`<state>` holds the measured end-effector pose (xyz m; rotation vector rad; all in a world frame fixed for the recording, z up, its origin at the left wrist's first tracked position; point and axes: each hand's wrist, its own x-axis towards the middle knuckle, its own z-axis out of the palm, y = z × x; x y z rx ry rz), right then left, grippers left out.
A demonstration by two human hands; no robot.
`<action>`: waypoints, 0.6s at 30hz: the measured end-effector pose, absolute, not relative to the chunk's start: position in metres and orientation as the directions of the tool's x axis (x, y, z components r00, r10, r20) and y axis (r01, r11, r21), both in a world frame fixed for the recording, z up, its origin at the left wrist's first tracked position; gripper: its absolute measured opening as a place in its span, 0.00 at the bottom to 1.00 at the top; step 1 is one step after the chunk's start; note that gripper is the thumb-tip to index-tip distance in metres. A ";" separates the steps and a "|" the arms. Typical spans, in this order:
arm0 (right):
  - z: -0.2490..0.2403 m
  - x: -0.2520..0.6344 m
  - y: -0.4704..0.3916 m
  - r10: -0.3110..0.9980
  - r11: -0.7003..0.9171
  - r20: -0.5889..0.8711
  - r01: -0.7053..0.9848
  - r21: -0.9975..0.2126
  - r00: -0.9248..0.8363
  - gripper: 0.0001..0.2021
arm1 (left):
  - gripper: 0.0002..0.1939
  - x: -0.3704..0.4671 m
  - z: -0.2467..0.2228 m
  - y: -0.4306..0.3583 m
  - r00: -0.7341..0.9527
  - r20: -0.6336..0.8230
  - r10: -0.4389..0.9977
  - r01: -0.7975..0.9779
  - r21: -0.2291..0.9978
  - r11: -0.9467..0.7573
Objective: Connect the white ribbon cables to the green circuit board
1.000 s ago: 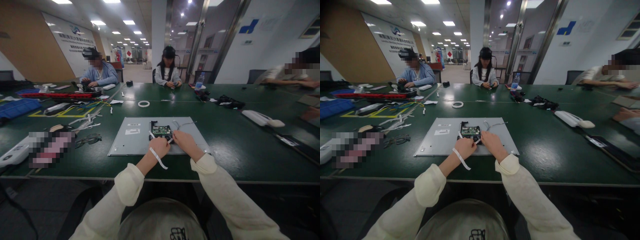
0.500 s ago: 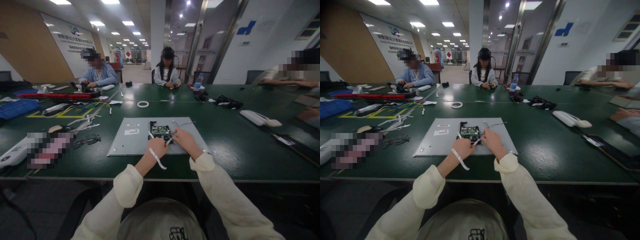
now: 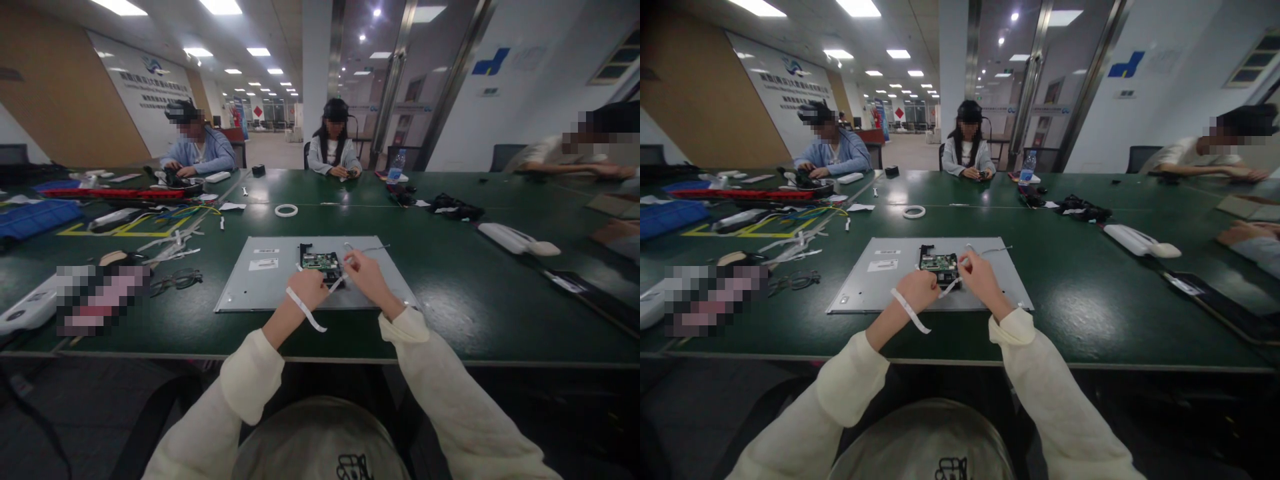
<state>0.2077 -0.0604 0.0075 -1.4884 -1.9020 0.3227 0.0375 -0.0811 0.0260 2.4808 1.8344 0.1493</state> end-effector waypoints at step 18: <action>0.010 0.190 -0.068 0.862 0.198 0.058 0.229 -0.953 -0.503 0.18 | 0.16 0.056 0.056 -0.030 0.172 0.245 0.954 0.977 0.082 -0.197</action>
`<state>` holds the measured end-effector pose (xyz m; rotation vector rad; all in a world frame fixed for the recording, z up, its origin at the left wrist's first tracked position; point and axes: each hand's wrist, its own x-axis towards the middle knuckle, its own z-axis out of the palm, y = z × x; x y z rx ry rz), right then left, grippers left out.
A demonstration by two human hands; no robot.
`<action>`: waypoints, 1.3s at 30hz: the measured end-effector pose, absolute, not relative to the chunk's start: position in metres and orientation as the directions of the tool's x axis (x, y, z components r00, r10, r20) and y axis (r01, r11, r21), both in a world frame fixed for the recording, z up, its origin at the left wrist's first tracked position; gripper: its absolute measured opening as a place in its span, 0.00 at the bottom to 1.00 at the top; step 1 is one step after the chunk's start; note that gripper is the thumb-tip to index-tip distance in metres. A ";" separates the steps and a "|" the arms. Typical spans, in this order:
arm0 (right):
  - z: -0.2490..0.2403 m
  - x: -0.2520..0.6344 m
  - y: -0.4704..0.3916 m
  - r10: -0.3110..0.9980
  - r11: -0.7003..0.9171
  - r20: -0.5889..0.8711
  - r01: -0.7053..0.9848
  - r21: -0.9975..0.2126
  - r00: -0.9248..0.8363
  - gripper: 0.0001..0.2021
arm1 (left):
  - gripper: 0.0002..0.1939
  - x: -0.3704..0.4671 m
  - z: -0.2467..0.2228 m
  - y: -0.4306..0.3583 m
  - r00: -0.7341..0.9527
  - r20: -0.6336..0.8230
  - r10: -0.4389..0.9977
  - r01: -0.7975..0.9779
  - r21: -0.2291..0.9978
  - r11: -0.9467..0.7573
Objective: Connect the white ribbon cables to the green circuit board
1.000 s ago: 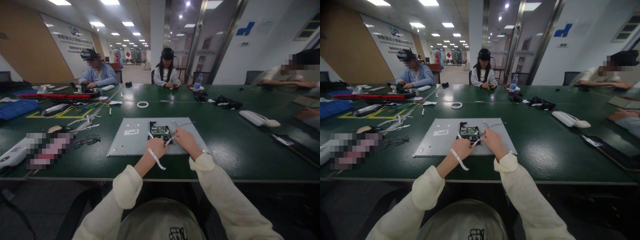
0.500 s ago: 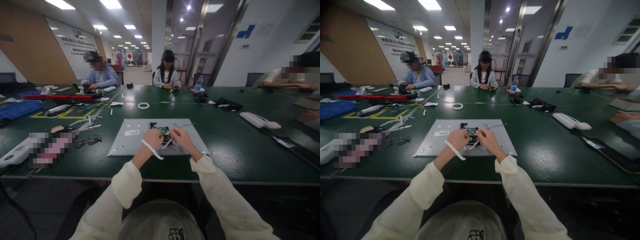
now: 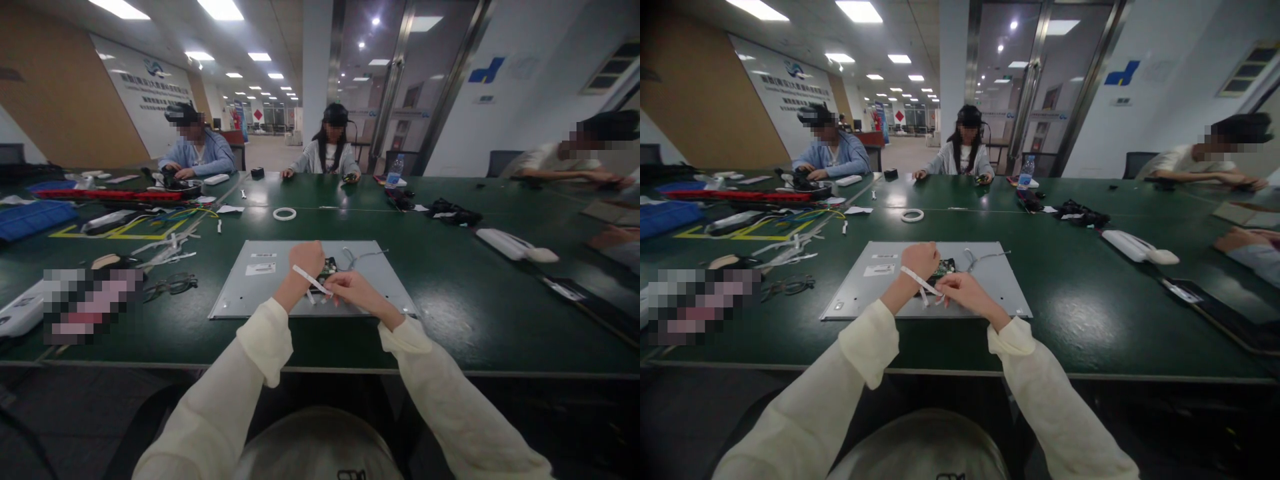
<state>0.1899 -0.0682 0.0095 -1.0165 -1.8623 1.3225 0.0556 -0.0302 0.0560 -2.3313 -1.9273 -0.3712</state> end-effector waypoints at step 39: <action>0.024 0.170 0.046 0.914 0.252 0.042 0.484 -0.838 -0.404 0.14 | 0.31 -0.031 0.038 0.047 0.361 -0.145 0.921 0.390 0.921 -0.008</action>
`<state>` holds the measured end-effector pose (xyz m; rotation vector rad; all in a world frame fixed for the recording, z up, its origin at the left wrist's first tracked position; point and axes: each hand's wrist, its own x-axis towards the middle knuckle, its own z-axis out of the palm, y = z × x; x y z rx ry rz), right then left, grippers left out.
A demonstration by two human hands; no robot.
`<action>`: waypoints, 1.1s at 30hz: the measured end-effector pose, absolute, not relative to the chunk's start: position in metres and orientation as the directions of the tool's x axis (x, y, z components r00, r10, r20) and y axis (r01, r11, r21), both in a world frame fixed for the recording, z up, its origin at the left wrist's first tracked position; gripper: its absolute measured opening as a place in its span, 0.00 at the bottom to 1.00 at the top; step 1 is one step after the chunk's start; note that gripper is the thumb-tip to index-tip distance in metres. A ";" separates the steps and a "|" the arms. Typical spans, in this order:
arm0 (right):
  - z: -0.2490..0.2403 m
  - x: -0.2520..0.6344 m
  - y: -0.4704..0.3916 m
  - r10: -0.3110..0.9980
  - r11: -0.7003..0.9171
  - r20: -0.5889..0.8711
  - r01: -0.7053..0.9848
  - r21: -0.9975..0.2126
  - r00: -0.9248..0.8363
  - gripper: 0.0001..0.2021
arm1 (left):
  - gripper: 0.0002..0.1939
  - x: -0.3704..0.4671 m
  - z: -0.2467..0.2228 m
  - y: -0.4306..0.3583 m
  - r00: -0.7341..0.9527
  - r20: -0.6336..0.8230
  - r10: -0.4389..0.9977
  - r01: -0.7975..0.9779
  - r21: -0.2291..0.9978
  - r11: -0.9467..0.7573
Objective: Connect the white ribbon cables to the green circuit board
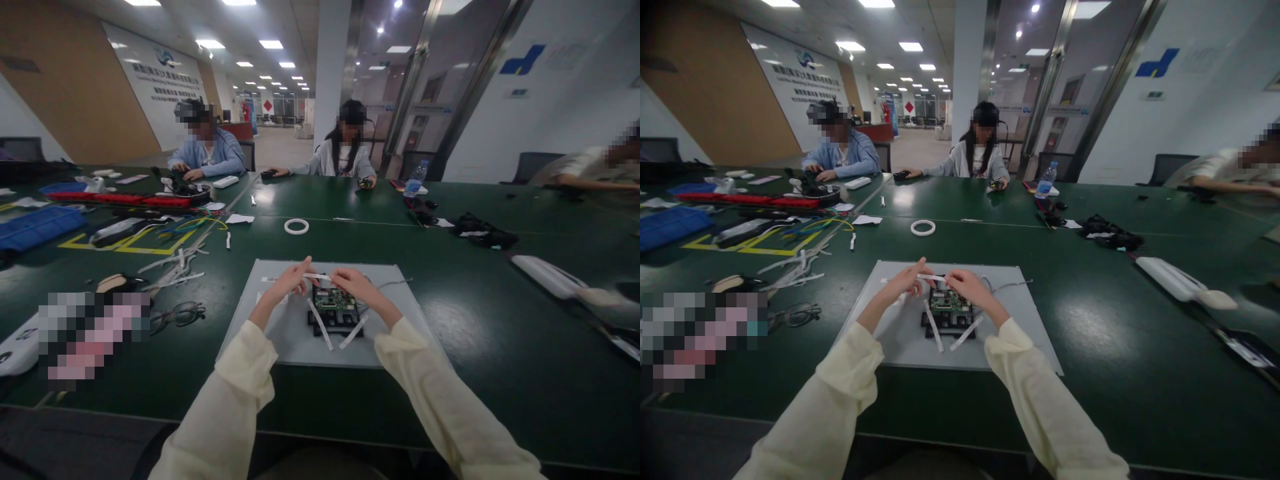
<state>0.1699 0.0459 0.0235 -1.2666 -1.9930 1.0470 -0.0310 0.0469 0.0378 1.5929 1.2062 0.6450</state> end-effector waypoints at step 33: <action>-0.002 0.150 0.060 0.976 0.202 0.009 0.881 -0.428 -0.219 0.14 | 0.14 -0.015 -0.011 0.038 0.138 0.162 0.977 0.960 0.220 -0.173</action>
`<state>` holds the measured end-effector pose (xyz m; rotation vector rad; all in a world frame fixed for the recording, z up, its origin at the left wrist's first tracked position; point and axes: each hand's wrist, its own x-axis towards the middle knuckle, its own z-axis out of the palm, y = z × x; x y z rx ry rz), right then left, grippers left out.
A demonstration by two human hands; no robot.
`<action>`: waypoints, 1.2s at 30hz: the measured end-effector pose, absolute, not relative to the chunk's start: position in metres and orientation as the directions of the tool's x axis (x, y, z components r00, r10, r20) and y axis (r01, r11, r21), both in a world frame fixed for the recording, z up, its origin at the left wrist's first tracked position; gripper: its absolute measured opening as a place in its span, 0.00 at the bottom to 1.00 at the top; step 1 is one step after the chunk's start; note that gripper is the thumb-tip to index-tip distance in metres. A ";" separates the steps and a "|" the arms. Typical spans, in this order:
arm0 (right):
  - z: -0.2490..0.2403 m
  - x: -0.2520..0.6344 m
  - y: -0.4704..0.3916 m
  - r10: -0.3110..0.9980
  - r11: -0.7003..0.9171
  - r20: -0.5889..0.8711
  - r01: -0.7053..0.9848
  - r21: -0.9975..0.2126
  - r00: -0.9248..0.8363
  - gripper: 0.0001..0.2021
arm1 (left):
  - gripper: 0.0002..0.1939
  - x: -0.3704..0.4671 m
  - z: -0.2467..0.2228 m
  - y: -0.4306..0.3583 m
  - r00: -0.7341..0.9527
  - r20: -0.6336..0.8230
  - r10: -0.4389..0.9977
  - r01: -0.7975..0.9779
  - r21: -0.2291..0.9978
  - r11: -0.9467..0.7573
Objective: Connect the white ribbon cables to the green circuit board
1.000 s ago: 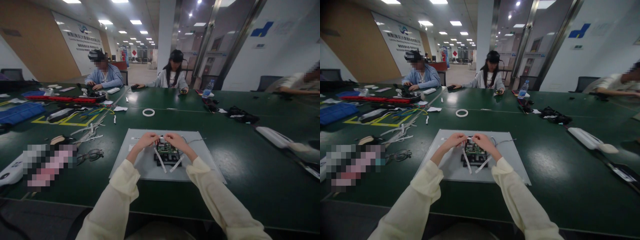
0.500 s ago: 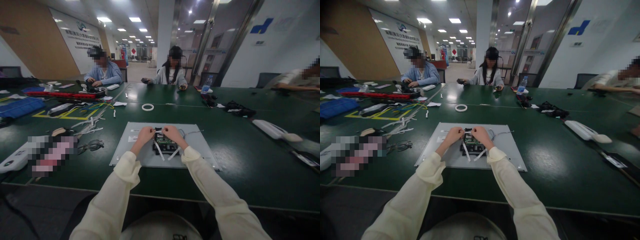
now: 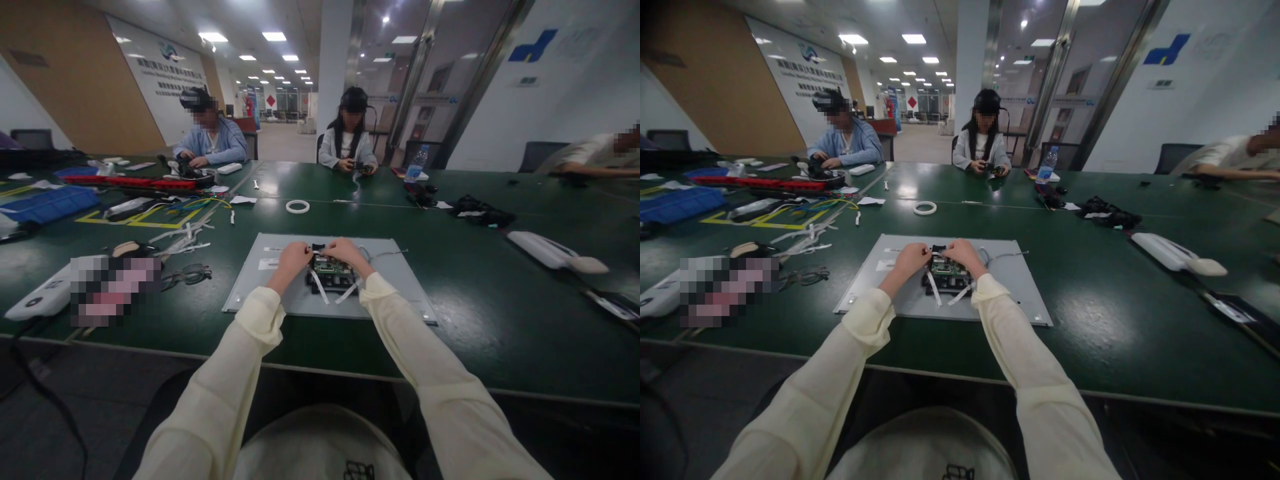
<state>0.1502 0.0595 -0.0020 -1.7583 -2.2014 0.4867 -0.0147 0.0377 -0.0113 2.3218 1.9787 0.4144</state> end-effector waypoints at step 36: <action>-0.018 0.162 0.068 0.992 0.121 0.105 0.771 -0.625 -0.071 0.09 | 0.13 -0.025 -0.004 0.030 0.049 0.136 0.990 0.987 0.144 -0.069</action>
